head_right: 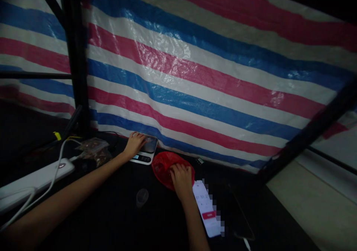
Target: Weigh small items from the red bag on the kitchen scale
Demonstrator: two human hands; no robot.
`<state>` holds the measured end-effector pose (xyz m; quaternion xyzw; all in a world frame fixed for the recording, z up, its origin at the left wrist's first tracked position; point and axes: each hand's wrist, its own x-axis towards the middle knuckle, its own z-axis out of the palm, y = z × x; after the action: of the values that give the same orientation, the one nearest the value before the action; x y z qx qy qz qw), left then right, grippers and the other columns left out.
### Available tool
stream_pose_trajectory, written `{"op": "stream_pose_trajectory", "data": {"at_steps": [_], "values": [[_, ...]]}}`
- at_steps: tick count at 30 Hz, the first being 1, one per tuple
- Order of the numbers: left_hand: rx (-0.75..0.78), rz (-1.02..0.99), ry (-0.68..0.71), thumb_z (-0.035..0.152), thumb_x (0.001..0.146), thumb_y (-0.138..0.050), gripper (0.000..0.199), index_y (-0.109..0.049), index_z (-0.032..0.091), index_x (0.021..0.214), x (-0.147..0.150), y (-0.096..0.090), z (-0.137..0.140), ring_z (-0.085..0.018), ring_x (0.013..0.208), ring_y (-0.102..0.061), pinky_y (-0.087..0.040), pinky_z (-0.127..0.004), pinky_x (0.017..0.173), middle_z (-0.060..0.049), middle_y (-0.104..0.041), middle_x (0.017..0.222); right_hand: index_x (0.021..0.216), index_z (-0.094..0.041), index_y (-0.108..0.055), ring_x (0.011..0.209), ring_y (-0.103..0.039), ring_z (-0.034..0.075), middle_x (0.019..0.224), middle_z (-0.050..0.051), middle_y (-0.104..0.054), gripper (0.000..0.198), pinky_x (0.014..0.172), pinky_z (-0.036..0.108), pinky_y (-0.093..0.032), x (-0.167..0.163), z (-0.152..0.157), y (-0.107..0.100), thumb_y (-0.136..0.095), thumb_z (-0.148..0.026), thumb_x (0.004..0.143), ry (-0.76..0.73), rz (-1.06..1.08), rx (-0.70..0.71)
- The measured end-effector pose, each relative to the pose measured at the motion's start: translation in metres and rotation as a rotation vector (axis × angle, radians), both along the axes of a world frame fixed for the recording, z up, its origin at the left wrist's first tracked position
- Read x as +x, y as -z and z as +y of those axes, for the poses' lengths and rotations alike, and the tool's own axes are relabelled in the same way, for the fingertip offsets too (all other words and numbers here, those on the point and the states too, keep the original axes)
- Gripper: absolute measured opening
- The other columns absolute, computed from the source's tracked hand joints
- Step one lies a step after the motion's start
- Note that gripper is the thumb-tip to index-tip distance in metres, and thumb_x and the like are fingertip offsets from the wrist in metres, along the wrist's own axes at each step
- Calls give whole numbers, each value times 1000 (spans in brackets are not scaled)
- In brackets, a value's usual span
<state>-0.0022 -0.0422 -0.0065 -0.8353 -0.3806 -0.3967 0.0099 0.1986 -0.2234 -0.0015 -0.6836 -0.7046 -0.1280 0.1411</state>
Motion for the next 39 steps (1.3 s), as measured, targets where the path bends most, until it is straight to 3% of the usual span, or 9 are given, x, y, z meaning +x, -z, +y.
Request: {"op": "stream_pose_trajectory", "data": {"at_steps": [5,9,13,19,24,39], "values": [[-229,-277,147,34,88,-29,35,-59,16,80,10,-7,-36,-17,76,-57,-40,-28,75,-5,-63,80,90,-23,-59,86,-54,16,92,1,-61,17,76,28,-32,-13,-5,-12,-45,-28,82,56,196,99],[-395,-416,258,37,88,-29,36,-57,16,83,20,9,-81,-16,74,-57,-41,-24,69,-4,-63,79,93,-24,-59,72,-54,13,88,0,-60,25,63,23,-37,-29,-7,-16,-45,-41,80,31,421,162],[-466,-448,284,33,88,-29,31,-56,17,88,26,22,-108,-15,76,-57,-41,-24,71,-3,-63,83,85,-23,-63,57,-50,11,79,0,-61,28,54,22,-37,-37,-1,-5,-48,-45,77,-40,608,123],[-482,-472,282,35,87,-31,26,-52,19,93,22,25,-110,-14,77,-57,-41,-23,72,-1,-61,83,77,-20,-65,56,-51,12,71,0,-64,23,56,23,-39,-34,7,11,-50,-38,76,-50,729,109],[-479,-471,225,35,87,-31,27,-52,19,88,21,25,-108,-13,67,-56,-40,-21,64,0,-59,74,80,-22,-66,60,-54,13,78,0,-65,22,60,24,-40,-35,5,10,-50,-36,76,-52,686,111],[-463,-342,138,32,88,-29,25,-51,19,89,24,23,-113,-13,63,-56,-38,-22,61,0,-58,69,75,-23,-64,60,-52,13,72,-2,-63,17,56,23,-36,-34,4,9,-52,-35,75,5,610,101]]}}
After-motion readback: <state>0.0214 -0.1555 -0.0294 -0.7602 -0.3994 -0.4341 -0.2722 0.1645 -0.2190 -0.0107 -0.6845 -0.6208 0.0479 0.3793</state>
